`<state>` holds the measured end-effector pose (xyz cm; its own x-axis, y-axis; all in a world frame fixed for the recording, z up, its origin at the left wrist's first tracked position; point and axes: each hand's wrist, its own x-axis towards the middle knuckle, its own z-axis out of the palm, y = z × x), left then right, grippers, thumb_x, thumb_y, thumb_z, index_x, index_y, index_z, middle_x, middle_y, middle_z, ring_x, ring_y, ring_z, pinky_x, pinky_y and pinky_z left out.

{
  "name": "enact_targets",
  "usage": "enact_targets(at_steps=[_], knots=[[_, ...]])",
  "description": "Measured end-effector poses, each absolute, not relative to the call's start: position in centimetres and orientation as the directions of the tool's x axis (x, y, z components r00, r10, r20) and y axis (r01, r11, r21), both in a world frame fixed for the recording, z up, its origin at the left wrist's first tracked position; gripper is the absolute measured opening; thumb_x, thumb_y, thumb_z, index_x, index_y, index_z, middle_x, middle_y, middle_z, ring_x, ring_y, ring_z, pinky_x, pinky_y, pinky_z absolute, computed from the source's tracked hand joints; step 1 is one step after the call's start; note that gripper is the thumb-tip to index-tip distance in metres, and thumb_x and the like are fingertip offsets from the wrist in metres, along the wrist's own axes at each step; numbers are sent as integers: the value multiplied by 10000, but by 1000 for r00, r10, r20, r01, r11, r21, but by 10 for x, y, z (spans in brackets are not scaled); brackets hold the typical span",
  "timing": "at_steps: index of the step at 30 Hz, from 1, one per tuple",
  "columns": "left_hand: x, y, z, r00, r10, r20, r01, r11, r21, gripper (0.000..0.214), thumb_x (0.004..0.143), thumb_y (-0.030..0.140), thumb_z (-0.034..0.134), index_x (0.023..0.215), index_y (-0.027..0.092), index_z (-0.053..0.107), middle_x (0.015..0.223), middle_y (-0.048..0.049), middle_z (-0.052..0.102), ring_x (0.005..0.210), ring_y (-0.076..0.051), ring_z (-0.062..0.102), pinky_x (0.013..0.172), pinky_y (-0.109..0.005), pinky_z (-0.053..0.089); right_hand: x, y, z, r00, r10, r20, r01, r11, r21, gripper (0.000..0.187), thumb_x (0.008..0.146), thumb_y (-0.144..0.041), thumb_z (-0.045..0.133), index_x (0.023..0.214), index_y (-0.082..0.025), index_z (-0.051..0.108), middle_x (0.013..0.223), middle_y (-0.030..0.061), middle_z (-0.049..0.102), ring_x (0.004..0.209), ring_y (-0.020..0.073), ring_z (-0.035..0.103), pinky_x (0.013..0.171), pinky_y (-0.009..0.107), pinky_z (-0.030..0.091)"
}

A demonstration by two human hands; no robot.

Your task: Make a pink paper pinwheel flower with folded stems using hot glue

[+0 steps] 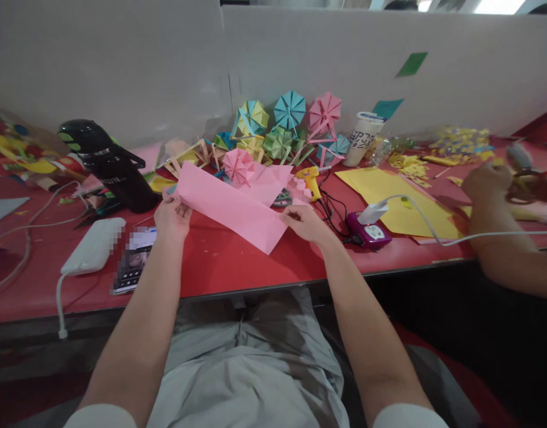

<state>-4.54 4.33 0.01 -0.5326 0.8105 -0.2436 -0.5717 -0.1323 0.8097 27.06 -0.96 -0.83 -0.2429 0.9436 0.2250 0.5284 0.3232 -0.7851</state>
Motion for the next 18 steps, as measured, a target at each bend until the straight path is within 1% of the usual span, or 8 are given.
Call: enact_targets(at_steps=[4,6,8,10,12,14,16,18], knots=[[-42,32,5,-451,861,-235,-506,-29,862,137,734,72,577,763,205,592,718,8,659,640,-115,646,742,-270,582,285,-6,-5,-171,957,235,466,289,-836,348,794,-551,680,752,-206,658,802,42,655,735,185,576,752,357,479],[-42,25,5,-435,878,-201,-443,-14,896,138,669,80,576,730,203,577,674,7,645,641,-140,649,704,-276,581,292,-2,-4,-145,963,226,409,266,-873,367,753,-575,722,803,-214,678,847,49,684,790,206,619,784,371,510],[-44,19,4,-398,904,-156,-351,7,936,144,625,102,581,728,201,602,656,5,642,687,-172,667,675,-278,576,299,1,-5,-126,970,208,377,241,-895,381,728,-579,754,850,-221,701,888,54,708,839,218,644,817,385,528],[-48,13,3,-303,948,-100,-259,19,966,171,635,141,597,781,194,669,700,-6,670,741,-196,679,660,-279,567,305,4,-5,-123,976,178,372,212,-904,373,712,-561,778,858,-224,715,906,58,722,849,222,655,832,400,537],[-53,9,2,-209,977,-50,-181,11,983,165,672,197,660,826,180,719,766,-25,703,766,-206,680,665,-277,554,309,5,-5,-146,979,140,373,186,-909,339,701,-526,791,842,-225,721,901,60,729,836,220,660,828,409,542],[-56,5,3,-195,981,-18,-96,-1,995,173,676,252,766,821,161,745,793,-46,717,752,-199,669,673,-268,532,311,5,-3,-201,974,106,389,178,-904,291,709,-477,784,847,-225,735,918,64,736,843,218,664,830,409,543],[-58,1,5,-209,978,-8,-5,7,1000,231,638,257,851,821,147,762,784,-61,719,716,-185,650,673,-262,507,311,5,0,-256,964,75,417,180,-891,254,731,-439,764,865,-224,749,938,67,742,857,216,667,836,406,543],[-59,-2,8,-157,988,7,77,5,997,240,611,221,881,813,146,775,786,-72,728,688,-175,636,659,-257,488,311,7,2,-279,959,52,440,176,-881,243,749,-427,745,872,-217,749,924,66,745,845,212,670,823,401,545]])
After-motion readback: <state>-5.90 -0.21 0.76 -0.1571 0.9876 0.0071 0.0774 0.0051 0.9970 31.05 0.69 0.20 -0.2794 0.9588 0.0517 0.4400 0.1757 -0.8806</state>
